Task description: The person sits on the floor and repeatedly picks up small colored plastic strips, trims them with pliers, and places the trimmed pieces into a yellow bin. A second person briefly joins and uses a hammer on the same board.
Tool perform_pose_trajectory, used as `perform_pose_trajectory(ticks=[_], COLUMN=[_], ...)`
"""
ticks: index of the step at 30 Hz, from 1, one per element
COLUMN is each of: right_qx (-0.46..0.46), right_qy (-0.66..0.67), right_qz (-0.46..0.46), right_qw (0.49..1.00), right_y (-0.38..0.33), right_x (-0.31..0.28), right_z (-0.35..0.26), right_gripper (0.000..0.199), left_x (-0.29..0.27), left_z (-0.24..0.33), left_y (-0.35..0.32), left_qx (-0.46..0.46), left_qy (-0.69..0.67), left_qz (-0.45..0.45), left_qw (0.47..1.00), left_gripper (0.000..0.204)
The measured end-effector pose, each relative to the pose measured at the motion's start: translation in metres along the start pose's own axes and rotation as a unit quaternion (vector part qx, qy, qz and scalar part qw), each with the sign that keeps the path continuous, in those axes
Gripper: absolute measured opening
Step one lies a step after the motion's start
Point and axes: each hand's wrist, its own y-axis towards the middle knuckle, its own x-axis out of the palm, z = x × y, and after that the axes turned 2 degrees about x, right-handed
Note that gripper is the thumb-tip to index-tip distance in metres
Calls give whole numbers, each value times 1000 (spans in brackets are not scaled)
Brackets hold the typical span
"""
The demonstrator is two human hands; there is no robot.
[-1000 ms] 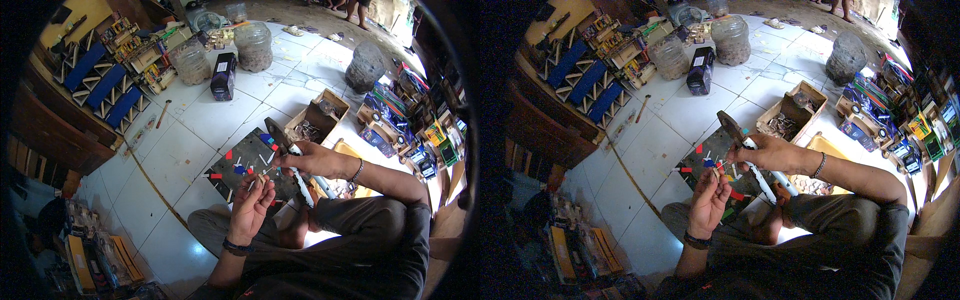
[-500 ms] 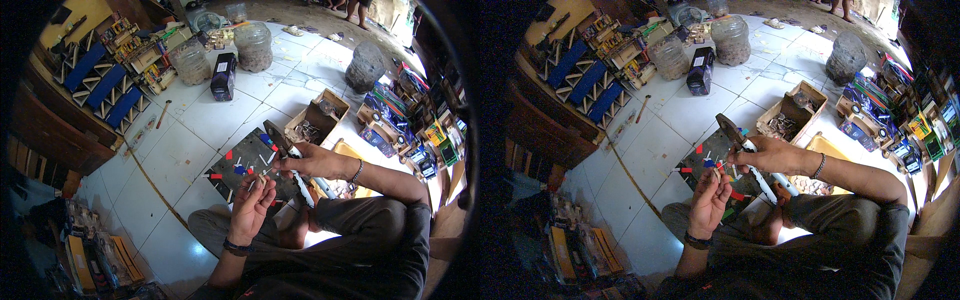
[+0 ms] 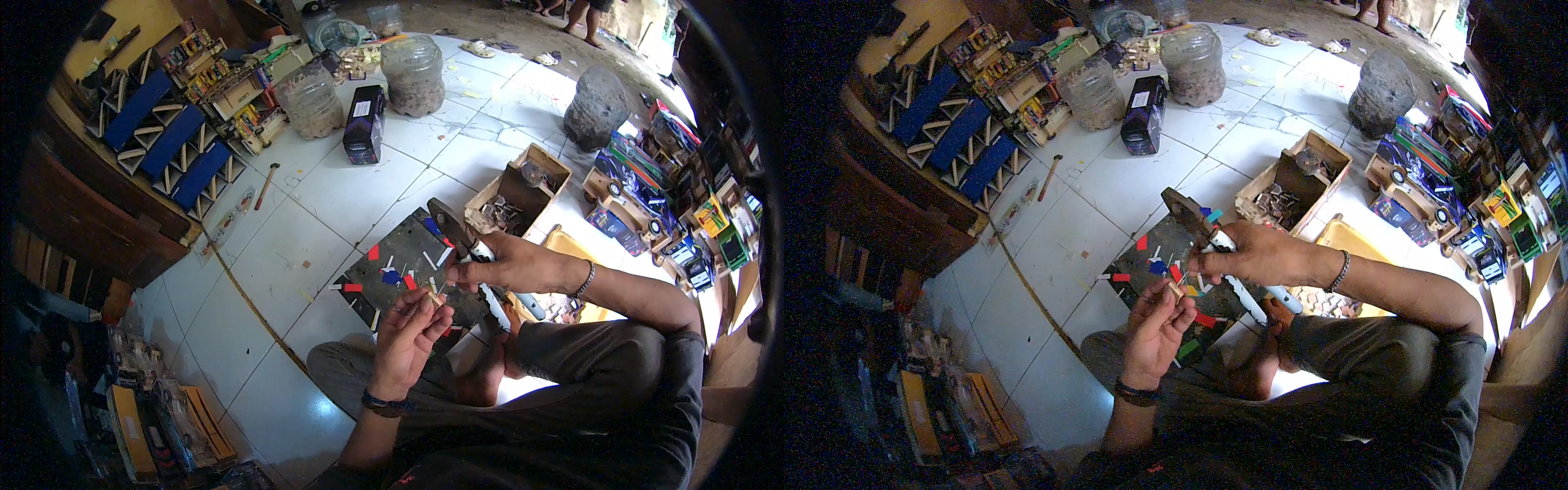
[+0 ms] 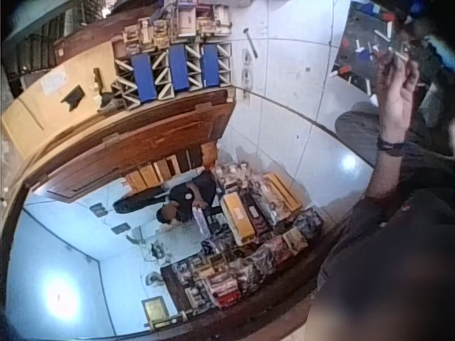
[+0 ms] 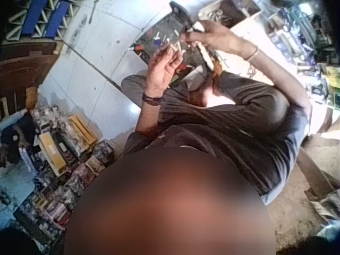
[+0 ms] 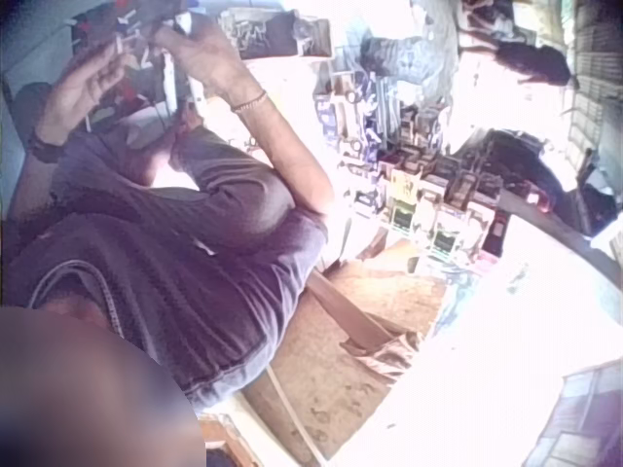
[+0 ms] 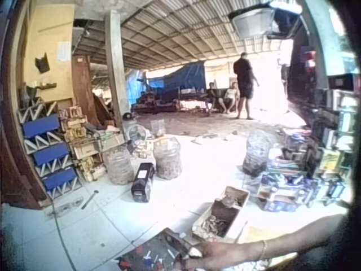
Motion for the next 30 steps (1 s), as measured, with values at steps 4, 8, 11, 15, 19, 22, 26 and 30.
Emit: perform_pose_trajectory(ticks=[4, 8, 11, 15, 19, 22, 26, 30], right_qx=[-59, -113, -124, -159, -205, -194, -201, -250], right_qy=[0, -9, -45, -65, -55, -55, -40, -117], right_qz=[-8, -41, -69, -54, -48, -49, -50, -24], right_qw=[998, 993, 989, 984, 976, 978, 978, 961], right_y=[-2, -4, -5, -7, -1, 1, 0, 6], right_x=[2, 3, 3, 1, -3, -3, -3, -9], right_z=[1, -2, -3, 2, 7, 9, 10, 16], right_gripper=[36, 36, 39, 42, 42, 41, 40, 40], left_x=[1, 0, 0, 1, 4, 4, 4, 6], left_z=[6, 11, 10, 3, 1, 1, 5, 11], left_y=[-1, -1, -2, -2, -2, -3, -1, 6], left_qx=[-7, -57, -114, -87, -42, -23, -30, -37], left_qy=[29, 48, 46, 53, 90, 105, 105, 189], left_qz=[-23, -76, -79, -62, -30, -26, -16, -9], left_qw=[999, 994, 989, 993, 995, 994, 994, 981], left_gripper=[19, 18, 18, 18, 19, 19, 19, 34])
